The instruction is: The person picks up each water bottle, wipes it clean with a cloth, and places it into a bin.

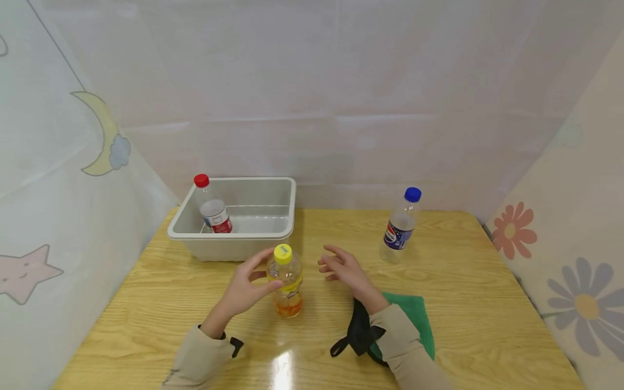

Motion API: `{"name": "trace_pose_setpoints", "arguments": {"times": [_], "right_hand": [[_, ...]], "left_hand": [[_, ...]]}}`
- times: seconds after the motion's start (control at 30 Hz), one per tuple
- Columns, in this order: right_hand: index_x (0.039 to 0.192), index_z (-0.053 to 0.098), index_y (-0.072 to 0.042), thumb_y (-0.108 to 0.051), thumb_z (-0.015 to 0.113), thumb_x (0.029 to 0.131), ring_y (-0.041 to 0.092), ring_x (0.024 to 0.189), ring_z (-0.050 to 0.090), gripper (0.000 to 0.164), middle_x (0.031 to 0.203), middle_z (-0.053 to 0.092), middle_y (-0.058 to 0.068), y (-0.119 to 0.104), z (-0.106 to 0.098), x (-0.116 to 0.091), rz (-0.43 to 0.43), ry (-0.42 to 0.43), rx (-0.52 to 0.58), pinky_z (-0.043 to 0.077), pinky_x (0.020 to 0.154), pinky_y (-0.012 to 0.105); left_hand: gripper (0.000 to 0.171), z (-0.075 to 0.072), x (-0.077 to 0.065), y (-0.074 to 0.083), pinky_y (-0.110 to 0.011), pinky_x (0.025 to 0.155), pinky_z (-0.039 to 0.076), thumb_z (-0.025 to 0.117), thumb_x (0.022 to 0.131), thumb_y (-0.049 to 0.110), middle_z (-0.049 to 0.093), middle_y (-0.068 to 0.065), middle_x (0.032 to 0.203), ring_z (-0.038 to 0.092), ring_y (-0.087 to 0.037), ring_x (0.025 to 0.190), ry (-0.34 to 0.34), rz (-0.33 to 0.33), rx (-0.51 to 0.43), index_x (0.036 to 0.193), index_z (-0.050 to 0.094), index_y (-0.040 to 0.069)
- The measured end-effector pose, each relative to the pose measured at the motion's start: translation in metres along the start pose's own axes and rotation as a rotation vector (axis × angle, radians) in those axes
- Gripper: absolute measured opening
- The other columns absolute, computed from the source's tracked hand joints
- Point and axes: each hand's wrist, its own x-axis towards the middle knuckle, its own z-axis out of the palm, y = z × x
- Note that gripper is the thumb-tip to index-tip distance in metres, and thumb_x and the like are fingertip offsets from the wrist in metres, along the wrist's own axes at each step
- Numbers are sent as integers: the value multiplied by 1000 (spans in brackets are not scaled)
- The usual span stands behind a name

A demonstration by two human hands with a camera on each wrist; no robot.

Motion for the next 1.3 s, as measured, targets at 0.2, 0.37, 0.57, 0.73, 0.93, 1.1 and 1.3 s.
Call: {"name": "trace_pose_setpoints", "arguments": {"times": [0.2,0.37,0.57,0.73,0.93,1.1,1.3], "right_hand": [[142,26,-2,-36,44,96,37,106,54,59,122,50,27,-10,12,23,22,-24,55,50,83,41],[143,23,-2,-38,43,96,35,107,53,62,125,47,29,-16,17,39,46,-63,86,46,88,46],[144,20,-2,-37,41,97,26,97,57,63,123,47,31,-22,20,55,72,-91,96,48,87,43],[145,14,-2,-37,39,98,21,88,61,64,117,51,30,-25,22,65,90,-107,121,47,86,46],[145,10,-3,-41,39,97,24,85,64,68,104,61,20,-26,28,75,103,-151,154,49,83,48],[146,13,-6,-42,41,96,22,80,64,67,95,63,14,-30,36,81,114,-152,171,52,76,44],[144,19,-6,-40,42,96,21,72,64,63,88,63,13,-34,44,82,124,-143,172,53,72,44]], "left_hand": [[57,-7,-2,25,-42,80,50,70,76,-2,53,-23,119,50,-39,107,-17,5,15,127,44,-10],[58,-9,-1,20,-43,80,50,70,76,-4,52,-25,120,50,-41,107,-23,17,17,127,43,-10],[60,-13,3,-4,-39,78,52,72,76,1,54,-18,121,53,-33,106,-16,55,34,129,45,-3],[59,-21,3,-5,-34,77,52,73,76,5,56,-15,119,55,-31,104,-21,92,40,129,47,1],[59,-33,0,3,-33,79,52,73,77,7,57,-14,118,55,-29,104,-35,82,18,129,47,2],[60,-43,0,9,-36,79,52,72,77,5,56,-15,119,55,-30,104,-44,120,30,130,46,0],[61,-51,1,23,-39,78,52,74,73,-1,55,-18,119,55,-34,104,-30,151,83,127,47,-3]]}}
